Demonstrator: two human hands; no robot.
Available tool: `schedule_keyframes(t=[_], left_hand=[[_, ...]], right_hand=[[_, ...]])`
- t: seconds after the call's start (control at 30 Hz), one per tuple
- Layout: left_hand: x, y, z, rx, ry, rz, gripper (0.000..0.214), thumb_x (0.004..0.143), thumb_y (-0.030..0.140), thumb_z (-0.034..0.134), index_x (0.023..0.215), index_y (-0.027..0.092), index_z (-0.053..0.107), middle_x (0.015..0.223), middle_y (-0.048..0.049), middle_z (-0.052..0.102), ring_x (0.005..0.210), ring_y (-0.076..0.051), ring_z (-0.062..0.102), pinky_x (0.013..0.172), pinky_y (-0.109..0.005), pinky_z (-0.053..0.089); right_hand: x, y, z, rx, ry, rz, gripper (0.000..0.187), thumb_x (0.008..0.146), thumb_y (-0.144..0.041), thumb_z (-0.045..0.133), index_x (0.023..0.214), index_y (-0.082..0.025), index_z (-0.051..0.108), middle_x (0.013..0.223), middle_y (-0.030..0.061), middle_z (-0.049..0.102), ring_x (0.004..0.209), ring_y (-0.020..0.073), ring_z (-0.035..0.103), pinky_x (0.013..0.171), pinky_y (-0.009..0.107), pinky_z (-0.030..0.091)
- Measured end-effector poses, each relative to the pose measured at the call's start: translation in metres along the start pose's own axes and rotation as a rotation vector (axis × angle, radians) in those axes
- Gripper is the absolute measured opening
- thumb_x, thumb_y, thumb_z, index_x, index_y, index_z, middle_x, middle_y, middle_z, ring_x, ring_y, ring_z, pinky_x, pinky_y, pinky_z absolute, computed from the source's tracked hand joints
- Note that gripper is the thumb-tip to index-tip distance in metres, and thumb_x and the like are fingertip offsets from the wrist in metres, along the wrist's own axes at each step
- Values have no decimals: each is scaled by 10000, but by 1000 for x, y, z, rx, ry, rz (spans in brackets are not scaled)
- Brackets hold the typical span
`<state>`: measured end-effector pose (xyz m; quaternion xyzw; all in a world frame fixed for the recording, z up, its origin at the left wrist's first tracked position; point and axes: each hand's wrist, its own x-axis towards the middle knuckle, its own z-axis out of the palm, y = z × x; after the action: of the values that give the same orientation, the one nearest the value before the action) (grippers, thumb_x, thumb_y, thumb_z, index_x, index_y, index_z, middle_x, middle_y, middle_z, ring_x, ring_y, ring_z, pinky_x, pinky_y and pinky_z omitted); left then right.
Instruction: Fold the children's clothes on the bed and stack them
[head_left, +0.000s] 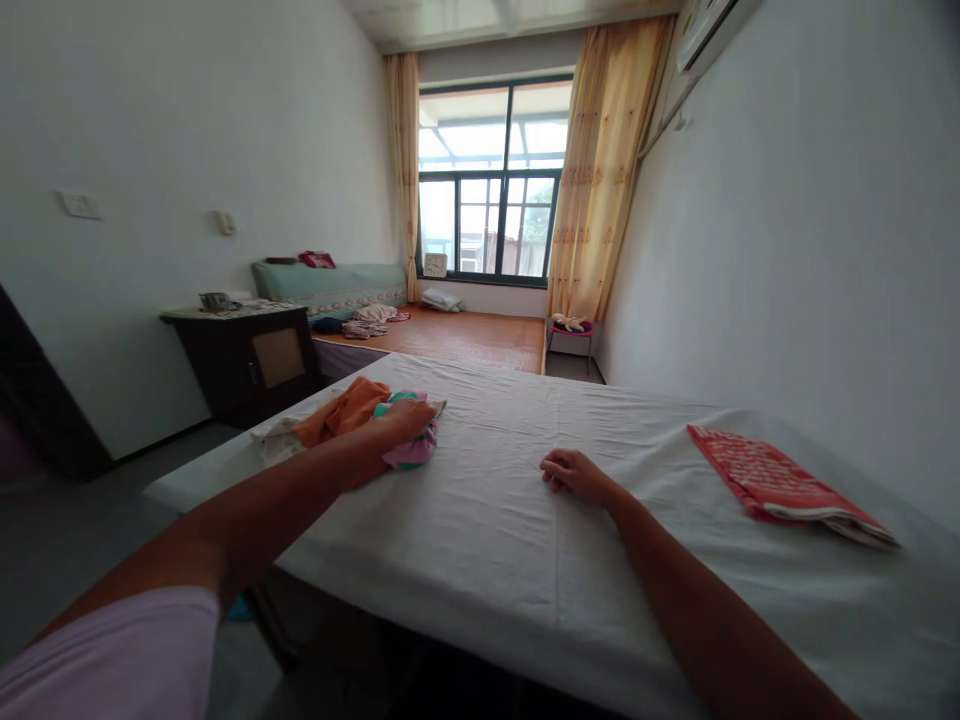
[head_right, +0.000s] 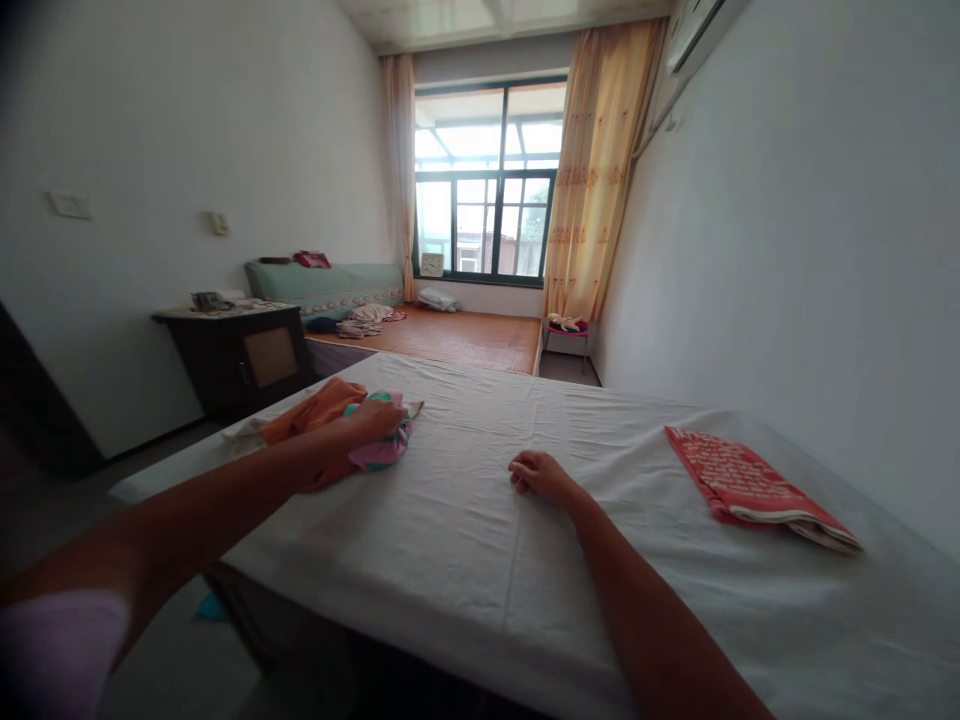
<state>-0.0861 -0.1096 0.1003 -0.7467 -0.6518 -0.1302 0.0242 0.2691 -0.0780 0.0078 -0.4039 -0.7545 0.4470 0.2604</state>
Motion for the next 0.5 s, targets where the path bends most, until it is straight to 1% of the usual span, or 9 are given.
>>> schedule_keyframes(t=[0.07, 0.1, 0.17, 0.23, 0.3, 0.33, 0.37, 0.43, 0.5], left_hand=[[19, 13, 0, -19, 61, -12, 47, 752, 196, 579, 762, 166, 613, 751, -80, 648, 792, -238, 615, 772, -343, 431], [28, 24, 0, -82, 108, -8, 60, 756, 201, 568, 788, 171, 610, 755, -62, 646, 772, -217, 607, 742, -316, 429], [45, 53, 3, -362, 230, -6, 41, 747, 199, 570, 771, 172, 590, 714, -22, 620, 699, -168, 574, 659, -260, 414], [58, 89, 5, -790, 301, 8, 44, 736, 204, 586, 752, 168, 567, 644, 17, 569, 609, -120, 526, 570, -216, 382], [65, 123, 6, -1241, 277, 6, 115, 740, 266, 615, 761, 170, 555, 587, 49, 520, 505, -81, 458, 481, -187, 332], [68, 137, 6, -1431, 228, 14, 157, 733, 295, 639, 774, 172, 551, 571, 61, 501, 470, -67, 432, 453, -176, 313], [70, 148, 4, -1587, 181, 30, 187, 724, 311, 661, 777, 173, 546, 553, 71, 478, 444, -56, 409, 433, -167, 299], [75, 160, 2, -1803, 97, 75, 224, 702, 312, 697, 771, 173, 535, 533, 84, 442, 422, -42, 390, 415, -153, 297], [81, 158, 5, -1907, 57, 111, 239, 681, 289, 718, 758, 174, 523, 526, 92, 423, 421, -37, 391, 417, -146, 318]], right_hand=[[0, 4, -4, 114, 74, 40, 324, 789, -487, 583, 829, -165, 588, 781, 27, 664, 585, 97, 591, 488, 194, 424], [-1, 5, -6, 163, 104, 54, 343, 775, -504, 599, 851, -170, 590, 802, 29, 666, 593, 102, 596, 492, 199, 437], [-3, 5, -10, 240, 144, 51, 400, 745, -524, 639, 967, -193, 598, 913, 45, 677, 623, 113, 614, 511, 217, 468], [-7, 3, -15, 288, 162, 24, 528, 723, -519, 680, 1161, -252, 553, 1124, 74, 646, 673, 125, 641, 544, 242, 499], [-11, 2, -18, 327, 177, 4, 651, 724, -515, 698, 1299, -327, 458, 1315, 94, 548, 734, 144, 667, 586, 272, 525], [-12, 2, -20, 344, 185, -4, 668, 729, -519, 698, 1319, -348, 437, 1362, 95, 512, 763, 156, 674, 604, 286, 533], [-13, 2, -21, 360, 197, -13, 654, 734, -527, 694, 1313, -349, 448, 1361, 92, 514, 784, 167, 677, 621, 297, 538], [-14, 4, -24, 395, 213, -42, 557, 749, -546, 677, 1228, -296, 543, 1224, 81, 611, 807, 180, 670, 663, 314, 539], [-14, 5, -27, 415, 218, -66, 451, 758, -549, 671, 1070, -225, 638, 988, 61, 687, 784, 176, 654, 697, 317, 529]])
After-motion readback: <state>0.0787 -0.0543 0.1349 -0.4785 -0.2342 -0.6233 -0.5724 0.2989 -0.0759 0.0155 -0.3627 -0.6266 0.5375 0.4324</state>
